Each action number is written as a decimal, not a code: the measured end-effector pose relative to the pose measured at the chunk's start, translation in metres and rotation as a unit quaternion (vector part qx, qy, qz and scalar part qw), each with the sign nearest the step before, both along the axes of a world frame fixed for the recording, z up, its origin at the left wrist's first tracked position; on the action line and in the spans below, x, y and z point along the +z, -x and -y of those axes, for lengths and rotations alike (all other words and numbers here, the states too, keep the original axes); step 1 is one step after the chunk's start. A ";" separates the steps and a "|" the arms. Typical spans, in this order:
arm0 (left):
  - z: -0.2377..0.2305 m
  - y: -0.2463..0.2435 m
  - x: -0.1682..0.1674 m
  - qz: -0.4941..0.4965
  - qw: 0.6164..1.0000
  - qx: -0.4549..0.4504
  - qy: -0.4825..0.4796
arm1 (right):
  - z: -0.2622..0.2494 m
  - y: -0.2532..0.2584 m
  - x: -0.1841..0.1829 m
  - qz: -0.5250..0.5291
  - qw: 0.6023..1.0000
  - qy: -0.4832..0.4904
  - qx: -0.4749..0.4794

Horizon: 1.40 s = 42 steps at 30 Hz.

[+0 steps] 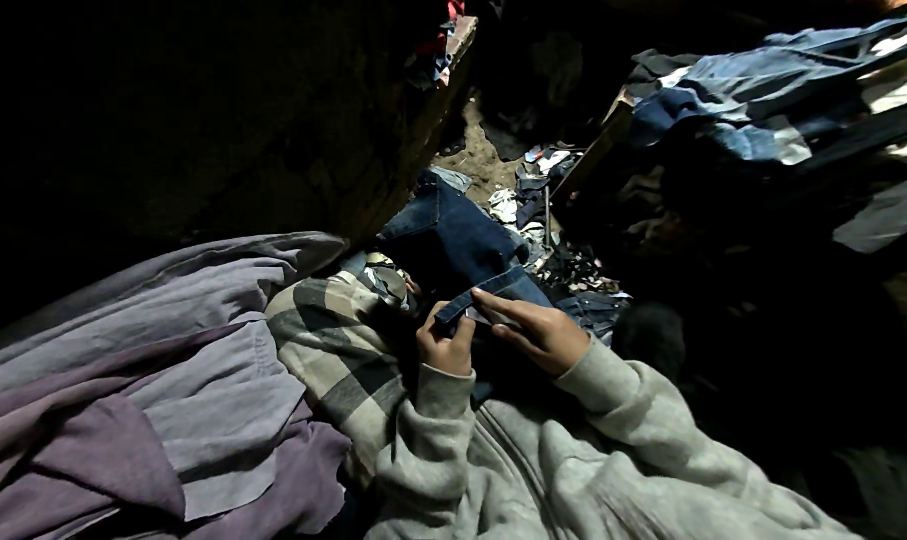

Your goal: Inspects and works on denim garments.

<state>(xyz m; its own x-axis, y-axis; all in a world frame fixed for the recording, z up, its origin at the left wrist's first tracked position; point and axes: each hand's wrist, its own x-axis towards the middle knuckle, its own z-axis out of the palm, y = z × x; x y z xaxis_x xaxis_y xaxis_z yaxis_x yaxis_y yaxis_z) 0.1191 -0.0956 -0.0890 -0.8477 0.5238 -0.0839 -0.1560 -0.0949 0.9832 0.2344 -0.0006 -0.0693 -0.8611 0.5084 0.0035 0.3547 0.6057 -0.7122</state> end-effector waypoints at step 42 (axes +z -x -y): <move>0.005 0.009 -0.012 0.008 0.997 -0.070 0.012 | 0.000 0.006 -0.004 -0.011 0.995 -0.100 -0.015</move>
